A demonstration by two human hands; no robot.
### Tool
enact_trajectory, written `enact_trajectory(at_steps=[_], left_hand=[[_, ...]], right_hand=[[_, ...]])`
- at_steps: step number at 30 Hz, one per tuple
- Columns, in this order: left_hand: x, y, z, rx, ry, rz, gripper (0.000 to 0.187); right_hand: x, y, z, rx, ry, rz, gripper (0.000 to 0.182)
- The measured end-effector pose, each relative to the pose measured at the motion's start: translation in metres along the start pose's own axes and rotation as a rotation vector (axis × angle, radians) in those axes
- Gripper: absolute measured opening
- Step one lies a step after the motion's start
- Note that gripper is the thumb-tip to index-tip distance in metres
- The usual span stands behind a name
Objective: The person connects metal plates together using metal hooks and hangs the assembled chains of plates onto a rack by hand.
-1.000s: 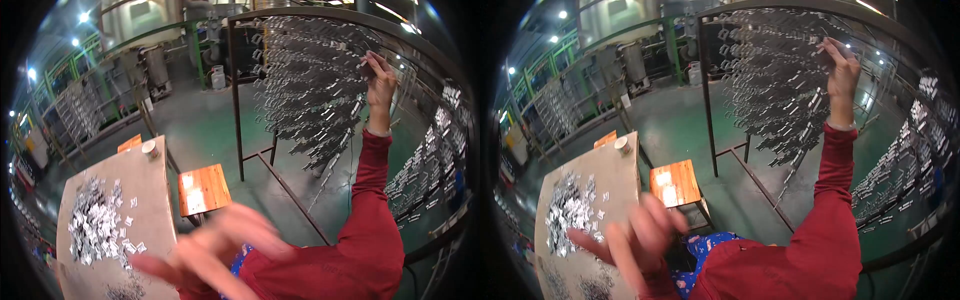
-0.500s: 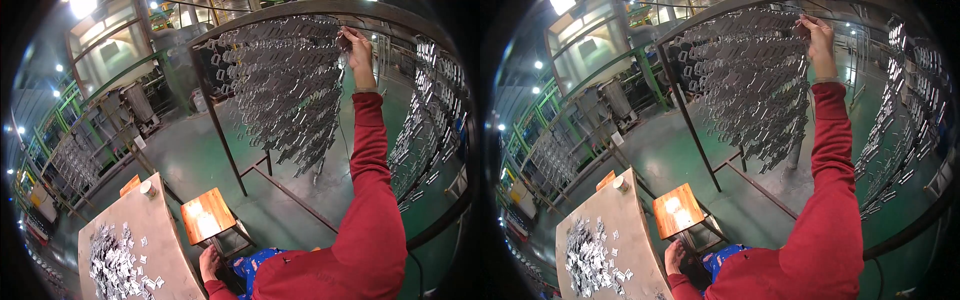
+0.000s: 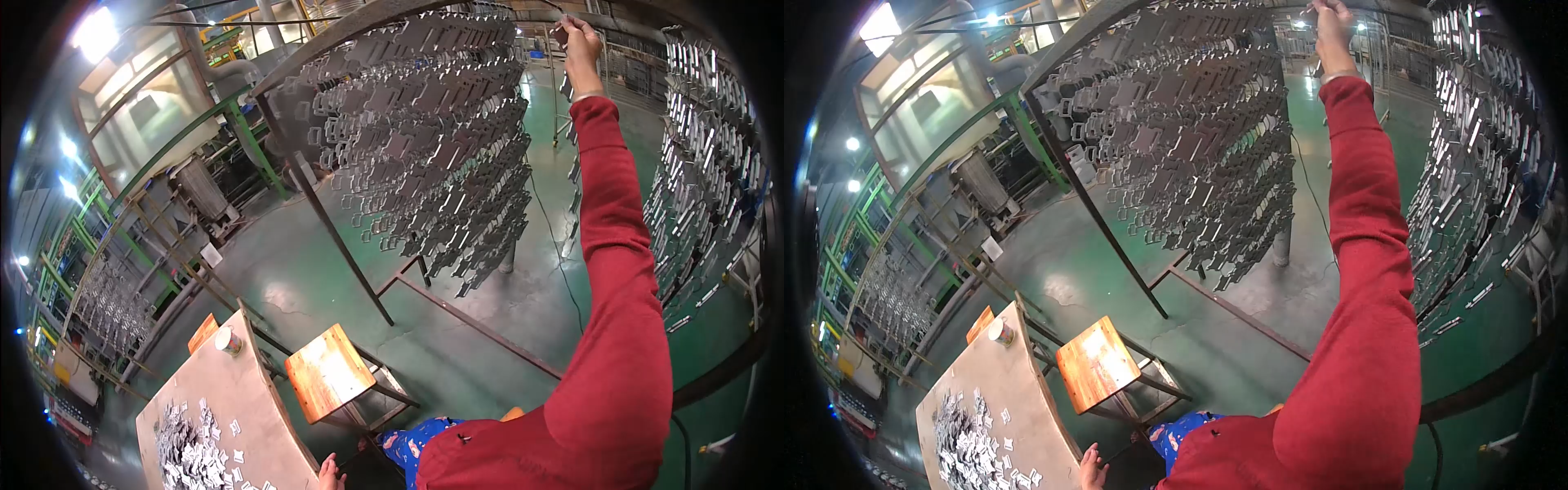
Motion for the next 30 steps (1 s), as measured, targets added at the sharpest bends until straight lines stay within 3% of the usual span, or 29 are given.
enact_trajectory(at_steps=[2, 5, 7, 12, 15, 20, 26, 30], left_hand=[[-0.002, -0.002, 0.003, 0.001, -0.015, 0.027, 0.039], [0.003, 0.001, -0.004, 0.025, 0.000, 0.040, 0.040], [0.003, 0.003, -0.004, 0.028, 0.015, 0.040, 0.041], [-0.029, -0.028, 0.038, 0.031, -0.029, 0.026, 0.040], [-0.005, -0.009, 0.013, 0.024, 0.063, 0.035, 0.039], [-0.013, -0.015, 0.023, 0.064, -0.021, 0.043, 0.039], [-0.012, -0.008, 0.025, 0.042, 0.019, 0.005, 0.041], [0.063, 0.058, -0.040, -0.166, 0.153, 0.037, 0.040]], right_hand=[[-0.008, 0.003, 0.004, 0.002, -0.028, -0.154, 0.019], [-0.031, 0.021, -0.024, 0.044, 0.122, -0.078, 0.014], [-0.025, 0.023, -0.014, 0.004, 0.111, -0.096, 0.009], [-0.025, 0.018, -0.030, 0.004, 0.026, -0.114, 0.013], [-0.034, 0.013, -0.063, 0.006, -0.019, -0.126, 0.016], [-0.065, 0.014, -0.114, 0.012, -0.154, -0.135, 0.021], [-0.119, 0.037, -0.225, 0.049, -0.383, -0.038, 0.028], [-0.141, 0.062, -0.399, -0.130, -0.331, 0.150, 0.032]])
Point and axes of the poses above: each hand's wrist, its own z-axis towards the middle knuckle, its own y-axis out of the palm, x = y × z, the point moved 5 cm from there along z, towards the middle knuckle, and after that the axes turned 9 degrees about x, right-handed, at the moved point
